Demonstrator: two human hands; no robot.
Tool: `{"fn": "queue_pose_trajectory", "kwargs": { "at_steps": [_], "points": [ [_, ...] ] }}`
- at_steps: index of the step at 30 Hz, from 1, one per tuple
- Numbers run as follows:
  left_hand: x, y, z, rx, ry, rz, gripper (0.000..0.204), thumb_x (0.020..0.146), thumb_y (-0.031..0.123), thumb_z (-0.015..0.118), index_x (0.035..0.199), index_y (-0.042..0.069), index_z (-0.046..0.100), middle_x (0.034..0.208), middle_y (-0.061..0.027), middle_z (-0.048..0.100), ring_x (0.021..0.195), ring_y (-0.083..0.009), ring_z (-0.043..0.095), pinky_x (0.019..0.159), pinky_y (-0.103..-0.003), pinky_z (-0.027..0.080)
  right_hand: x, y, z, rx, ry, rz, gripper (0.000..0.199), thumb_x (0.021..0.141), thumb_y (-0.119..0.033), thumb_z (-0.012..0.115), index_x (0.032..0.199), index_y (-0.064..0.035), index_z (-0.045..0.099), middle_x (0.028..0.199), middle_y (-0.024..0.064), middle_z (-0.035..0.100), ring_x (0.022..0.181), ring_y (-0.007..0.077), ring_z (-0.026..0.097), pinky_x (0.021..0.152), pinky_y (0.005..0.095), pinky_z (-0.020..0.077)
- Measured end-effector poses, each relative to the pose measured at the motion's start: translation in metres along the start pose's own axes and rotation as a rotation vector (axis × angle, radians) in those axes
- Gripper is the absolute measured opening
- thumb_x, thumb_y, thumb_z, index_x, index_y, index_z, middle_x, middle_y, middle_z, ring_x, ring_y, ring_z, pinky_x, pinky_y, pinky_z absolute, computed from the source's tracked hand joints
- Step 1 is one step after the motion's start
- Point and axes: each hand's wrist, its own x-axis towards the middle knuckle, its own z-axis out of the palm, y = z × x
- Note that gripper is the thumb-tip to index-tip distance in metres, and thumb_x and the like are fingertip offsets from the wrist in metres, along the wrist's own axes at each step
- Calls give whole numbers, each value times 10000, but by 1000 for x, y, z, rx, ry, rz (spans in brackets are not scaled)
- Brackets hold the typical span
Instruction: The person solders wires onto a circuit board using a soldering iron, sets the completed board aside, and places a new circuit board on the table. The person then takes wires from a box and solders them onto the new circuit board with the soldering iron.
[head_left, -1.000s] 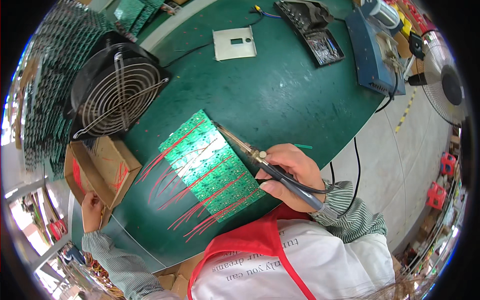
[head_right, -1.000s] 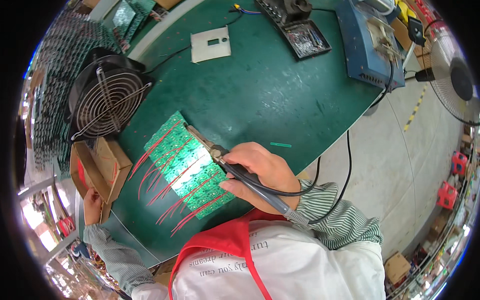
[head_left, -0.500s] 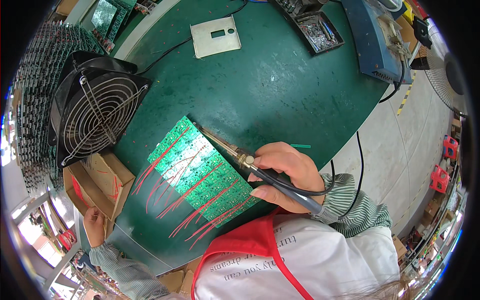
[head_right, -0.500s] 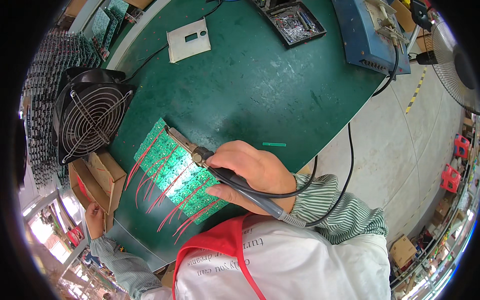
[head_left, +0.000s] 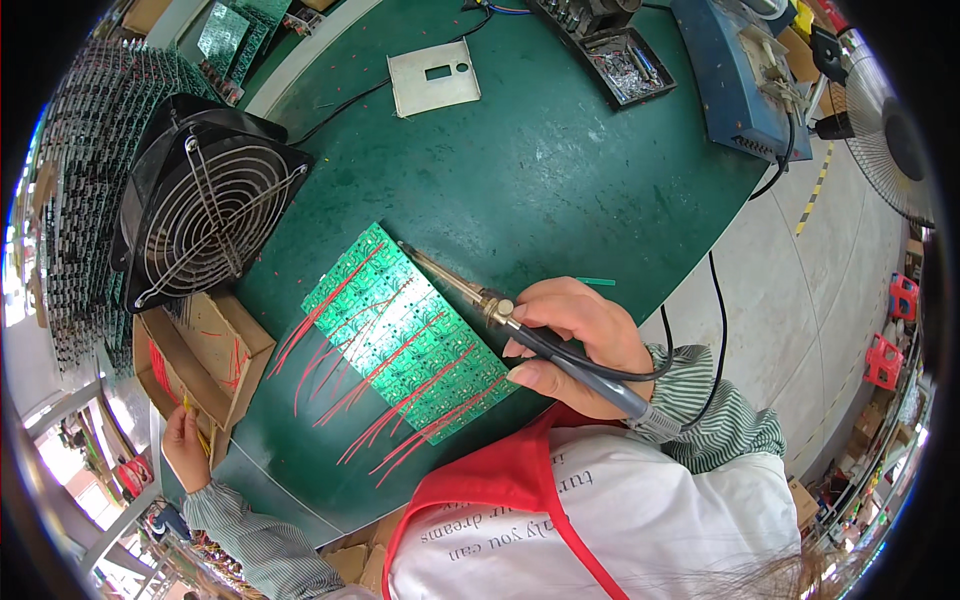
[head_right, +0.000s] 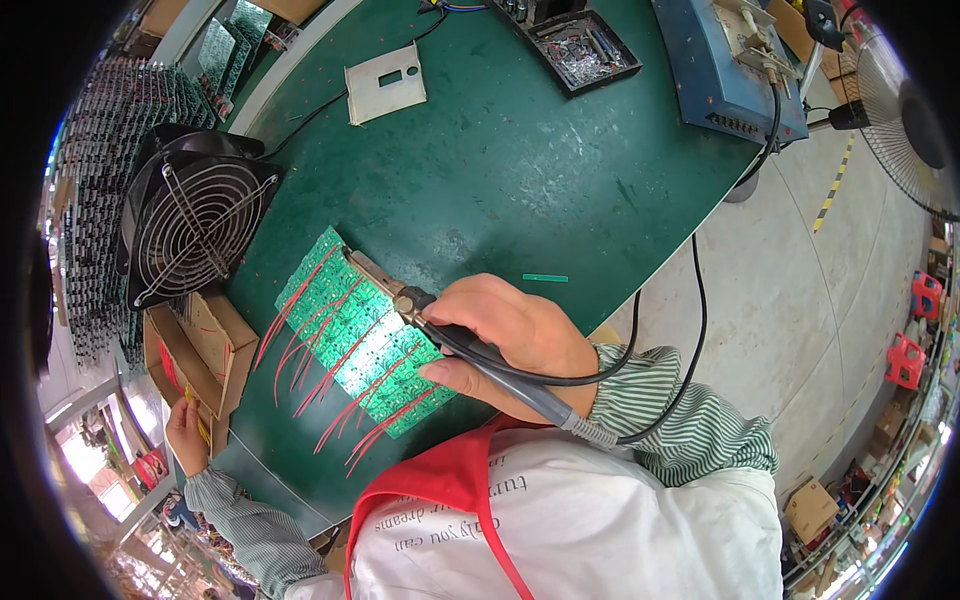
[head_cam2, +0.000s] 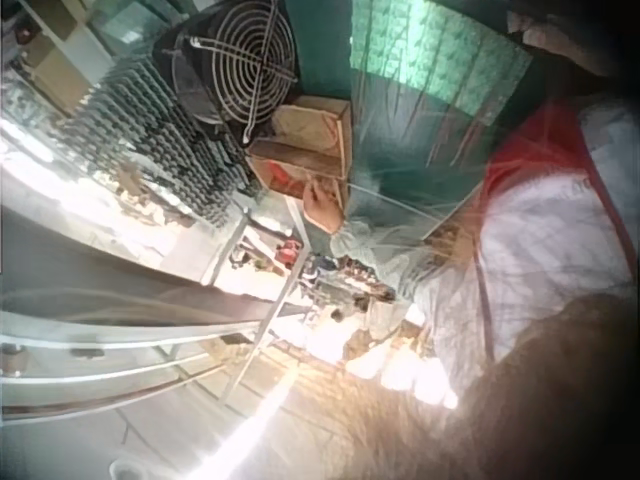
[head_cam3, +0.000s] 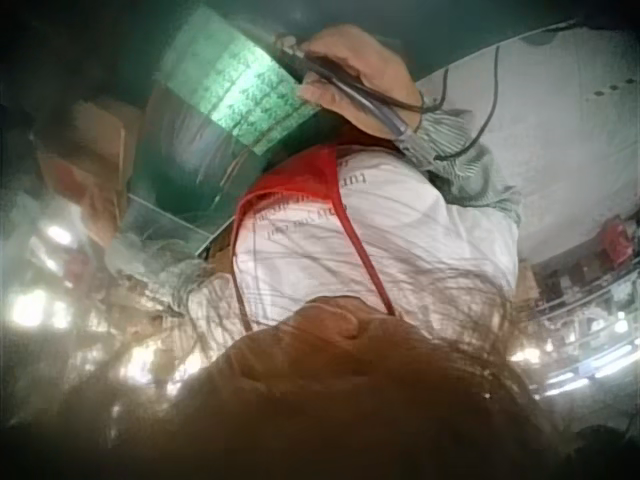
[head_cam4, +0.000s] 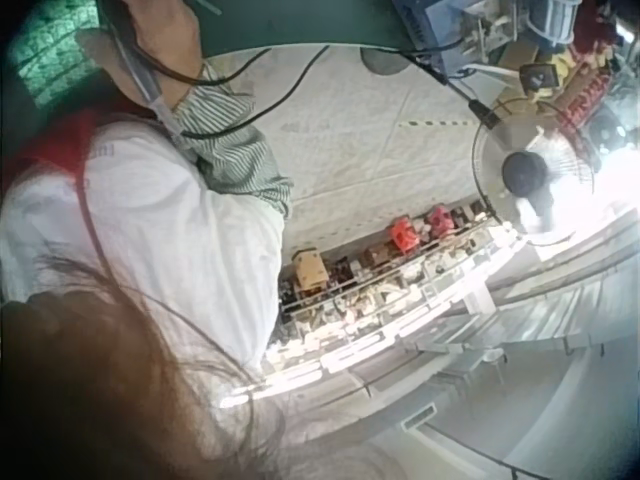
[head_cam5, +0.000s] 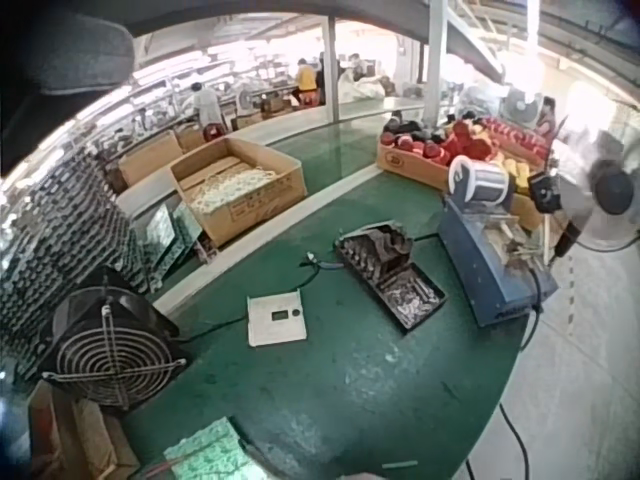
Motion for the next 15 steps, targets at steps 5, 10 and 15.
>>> {"fn": "queue_pose_trajectory", "kwargs": {
  "at_steps": [5, 10, 15],
  "points": [
    [-11, 32, -7, -56, 103, 164, 244, 954, 175, 535, 1045, -40, 605, 813, -70, 623, 751, -121, 554, 705, -260, 446, -10, -6, -7, 76, -8, 60, 418, 842, -93, 689, 1180, -1, 460, 1068, 166, 512, 789, 181, 650, 650, 262, 543],
    [-49, 112, -15, 422, 147, 447, 174, 925, 104, 525, 1006, -29, 604, 825, -134, 613, 732, -229, 581, 685, -336, 457, -18, -9, -10, 65, 109, 164, 391, 818, -121, 709, 1132, -23, 496, 989, 134, 547, 764, 191, 620, 656, 278, 515],
    [-100, 140, 14, 1154, -67, 473, 105, 785, 39, 560, 883, 46, 596, 775, -112, 560, 731, -281, 577, 602, -379, 486, -25, -16, -21, 103, 171, 179, 371, 802, -193, 733, 1076, -48, 531, 921, 101, 593, 723, 180, 604, 628, 273, 501]
  ]
}}
